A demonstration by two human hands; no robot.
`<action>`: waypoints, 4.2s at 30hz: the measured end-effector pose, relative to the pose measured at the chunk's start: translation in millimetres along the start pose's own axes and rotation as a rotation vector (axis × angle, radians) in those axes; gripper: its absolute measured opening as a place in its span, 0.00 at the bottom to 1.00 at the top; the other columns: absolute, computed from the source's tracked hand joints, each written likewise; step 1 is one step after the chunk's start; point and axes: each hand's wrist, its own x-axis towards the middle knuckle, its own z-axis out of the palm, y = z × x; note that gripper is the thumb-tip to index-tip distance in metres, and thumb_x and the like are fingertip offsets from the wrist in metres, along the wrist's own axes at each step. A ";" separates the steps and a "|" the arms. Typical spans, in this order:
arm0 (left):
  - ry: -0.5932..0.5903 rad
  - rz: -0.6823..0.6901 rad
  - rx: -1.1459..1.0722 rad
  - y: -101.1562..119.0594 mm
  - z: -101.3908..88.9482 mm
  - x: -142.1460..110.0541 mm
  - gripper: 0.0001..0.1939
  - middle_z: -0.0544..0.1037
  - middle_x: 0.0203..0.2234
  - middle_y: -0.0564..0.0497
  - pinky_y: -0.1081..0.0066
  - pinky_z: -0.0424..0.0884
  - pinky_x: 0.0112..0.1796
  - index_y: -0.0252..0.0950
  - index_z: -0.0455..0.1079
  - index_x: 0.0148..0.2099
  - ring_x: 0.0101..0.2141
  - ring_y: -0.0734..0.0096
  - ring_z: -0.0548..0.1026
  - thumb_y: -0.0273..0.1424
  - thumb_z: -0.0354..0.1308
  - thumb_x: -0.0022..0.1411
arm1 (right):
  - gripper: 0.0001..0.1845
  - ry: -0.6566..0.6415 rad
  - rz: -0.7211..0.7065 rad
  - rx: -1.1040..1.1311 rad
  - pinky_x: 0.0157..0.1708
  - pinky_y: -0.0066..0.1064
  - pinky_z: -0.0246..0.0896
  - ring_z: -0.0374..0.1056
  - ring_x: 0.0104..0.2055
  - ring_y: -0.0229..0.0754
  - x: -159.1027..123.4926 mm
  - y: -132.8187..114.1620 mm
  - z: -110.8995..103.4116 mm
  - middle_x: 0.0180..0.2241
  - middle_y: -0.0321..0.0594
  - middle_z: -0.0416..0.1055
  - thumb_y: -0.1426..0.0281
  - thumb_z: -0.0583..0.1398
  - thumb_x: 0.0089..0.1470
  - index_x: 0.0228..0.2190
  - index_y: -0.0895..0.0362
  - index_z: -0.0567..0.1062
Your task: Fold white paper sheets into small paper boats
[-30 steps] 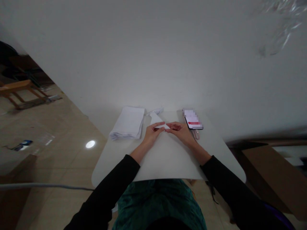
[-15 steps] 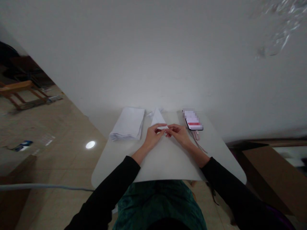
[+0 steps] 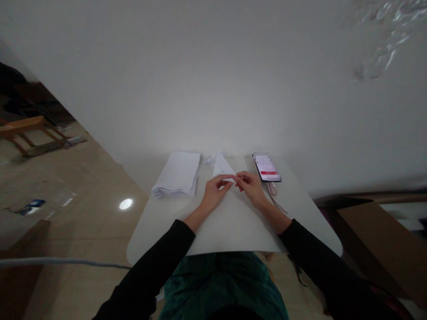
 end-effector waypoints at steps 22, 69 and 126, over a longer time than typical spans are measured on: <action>-0.207 0.027 -0.078 24.9 -49.8 17.1 0.44 0.78 0.40 0.49 0.68 0.73 0.43 0.44 0.52 0.64 0.40 0.69 0.79 0.31 0.70 0.50 | 0.16 -0.248 0.181 0.144 0.16 0.26 0.38 0.52 0.15 0.29 15.0 -39.6 -53.1 0.13 0.29 0.61 0.60 0.68 0.46 0.32 0.60 0.79; -0.236 -0.245 -0.098 24.1 -30.4 6.8 0.18 0.82 0.25 0.46 0.66 0.79 0.36 0.31 0.73 0.33 0.29 0.65 0.82 0.40 0.72 0.48 | 0.16 -0.050 -0.144 -0.124 0.22 0.29 0.55 0.55 0.20 0.33 23.4 -29.0 -52.4 0.18 0.26 0.53 0.61 0.63 0.52 0.41 0.55 0.75; 0.517 0.151 0.273 19.3 -38.9 11.3 0.16 0.68 0.24 0.54 0.74 0.58 0.24 0.36 0.77 0.35 0.22 0.77 0.63 0.41 0.55 0.66 | 0.13 -0.443 -0.083 -0.387 0.30 0.28 0.60 0.66 0.26 0.37 -1.7 -10.6 -11.5 0.26 0.40 0.77 0.65 0.56 0.59 0.32 0.59 0.78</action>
